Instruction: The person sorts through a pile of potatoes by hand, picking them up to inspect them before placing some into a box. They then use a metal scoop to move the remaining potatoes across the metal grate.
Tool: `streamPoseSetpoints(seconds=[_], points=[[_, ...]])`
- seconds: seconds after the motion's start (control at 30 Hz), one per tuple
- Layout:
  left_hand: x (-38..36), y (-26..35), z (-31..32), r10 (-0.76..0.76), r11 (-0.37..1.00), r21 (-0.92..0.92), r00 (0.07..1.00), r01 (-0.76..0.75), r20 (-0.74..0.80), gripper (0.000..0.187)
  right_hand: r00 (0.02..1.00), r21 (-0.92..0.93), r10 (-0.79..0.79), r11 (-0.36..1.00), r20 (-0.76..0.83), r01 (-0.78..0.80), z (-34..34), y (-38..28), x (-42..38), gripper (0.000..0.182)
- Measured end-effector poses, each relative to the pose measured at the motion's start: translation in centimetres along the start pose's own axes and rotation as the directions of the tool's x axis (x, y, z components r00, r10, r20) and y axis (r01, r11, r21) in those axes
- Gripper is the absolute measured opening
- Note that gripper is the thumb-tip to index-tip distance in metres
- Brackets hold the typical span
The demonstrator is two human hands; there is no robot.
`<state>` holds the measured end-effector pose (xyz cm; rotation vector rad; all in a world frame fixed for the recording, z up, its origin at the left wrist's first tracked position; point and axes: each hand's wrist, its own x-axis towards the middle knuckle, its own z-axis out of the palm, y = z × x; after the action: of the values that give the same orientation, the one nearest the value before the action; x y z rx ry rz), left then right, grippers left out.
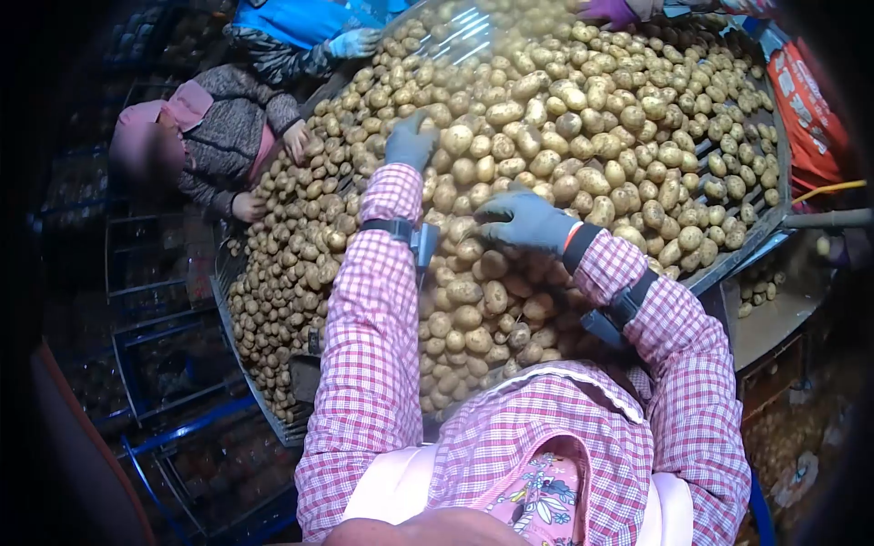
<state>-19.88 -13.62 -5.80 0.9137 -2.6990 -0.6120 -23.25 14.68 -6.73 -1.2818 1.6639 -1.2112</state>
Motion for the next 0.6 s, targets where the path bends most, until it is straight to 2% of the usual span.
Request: streamPoseSetpoints(seconds=[0.03,0.07,0.1,0.13,0.17,0.2,0.23,0.27,0.33,0.37,0.4,0.43,0.47,0.53,0.57,0.6], points=[[0.9,-0.4,2.6,0.073,0.960,0.280,0.982,-0.022,-0.175,0.045,0.996,0.097,0.078,0.993,-0.047,-0.073,-0.5,0.1,-0.6,0.033],[1.5,-0.5,3.0,-0.051,0.999,0.013,0.994,0.053,-0.100,0.044,0.984,0.198,0.158,0.970,-0.087,-0.138,-1.3,-0.5,-1.1,0.032],[2.0,-1.2,2.8,-0.156,0.958,-0.242,0.988,0.154,0.011,0.044,0.964,0.251,0.224,0.950,-0.141,-0.184,-2.6,-0.7,-1.3,0.032],[2.1,-1.7,2.5,-0.236,0.844,-0.460,0.961,0.277,0.145,0.043,0.940,0.309,0.289,0.924,-0.182,-0.225,-3.9,-0.5,-1.2,0.032],[0.2,2.0,-1.4,-0.281,0.744,-0.573,0.939,0.344,0.199,0.045,0.926,0.334,0.291,0.921,-0.241,-0.203,-5.3,0.4,-1.0,0.031],[-0.2,1.5,-1.8,-0.289,0.538,-0.778,0.938,0.325,0.192,0.040,0.909,0.190,0.278,0.955,-0.312,-0.227,-6.9,0.9,-0.6,0.033],[-1.0,1.1,-2.7,-0.268,0.260,-0.905,0.926,0.336,0.267,0.037,0.900,0.394,0.351,0.889,-0.256,-0.235,-7.9,1.3,0.1,0.037],[-2.1,0.8,-3.6,-0.229,-0.043,-0.943,0.915,0.330,0.331,0.034,0.892,0.579,0.413,0.779,-0.185,-0.241,-8.3,1.7,0.5,0.041],[-5.9,4.5,-5.1,-0.208,0.041,-0.902,0.887,0.430,0.413,0.032,0.894,0.732,0.427,0.651,-0.135,-0.200,-7.6,-1.4,1.7,0.045],[-6.5,4.6,-5.3,-0.081,-0.005,-0.915,0.912,0.403,0.402,0.031,0.869,0.653,0.471,0.708,-0.153,-0.269,-7.8,-1.7,1.8,0.044],[-9.3,5.5,-4.4,-0.058,0.313,-0.858,0.909,0.408,0.412,0.033,0.868,0.867,0.496,0.420,0.029,-0.268,-4.9,-2.5,3.3,0.040],[-12.0,6.5,-3.4,-0.036,0.599,-0.717,0.906,0.357,0.421,0.035,0.907,0.909,0.412,0.342,0.084,-0.239,-3.1,-2.8,3.6,0.034],[-13.4,6.6,-3.0,-0.013,0.626,-0.690,0.890,0.363,0.456,0.034,0.938,0.942,0.319,0.255,0.133,-0.220,-2.1,-2.8,3.5,0.029],[-14.5,7.0,-4.8,0.106,0.752,-0.656,0.968,0.072,0.228,0.032,0.934,0.938,0.299,0.220,0.195,-0.266,-2.2,-1.6,2.8,0.026],[-14.6,6.1,-5.4,-0.008,0.769,-0.625,0.979,0.135,0.203,0.032,0.931,0.935,0.285,0.206,0.226,-0.289,-2.8,-0.9,2.4,0.024],[-14.7,4.7,-6.2,-0.124,0.779,-0.593,0.977,0.205,0.175,0.032,0.914,0.890,0.367,0.339,0.173,-0.304,-4.1,0.2,2.1,0.019]])
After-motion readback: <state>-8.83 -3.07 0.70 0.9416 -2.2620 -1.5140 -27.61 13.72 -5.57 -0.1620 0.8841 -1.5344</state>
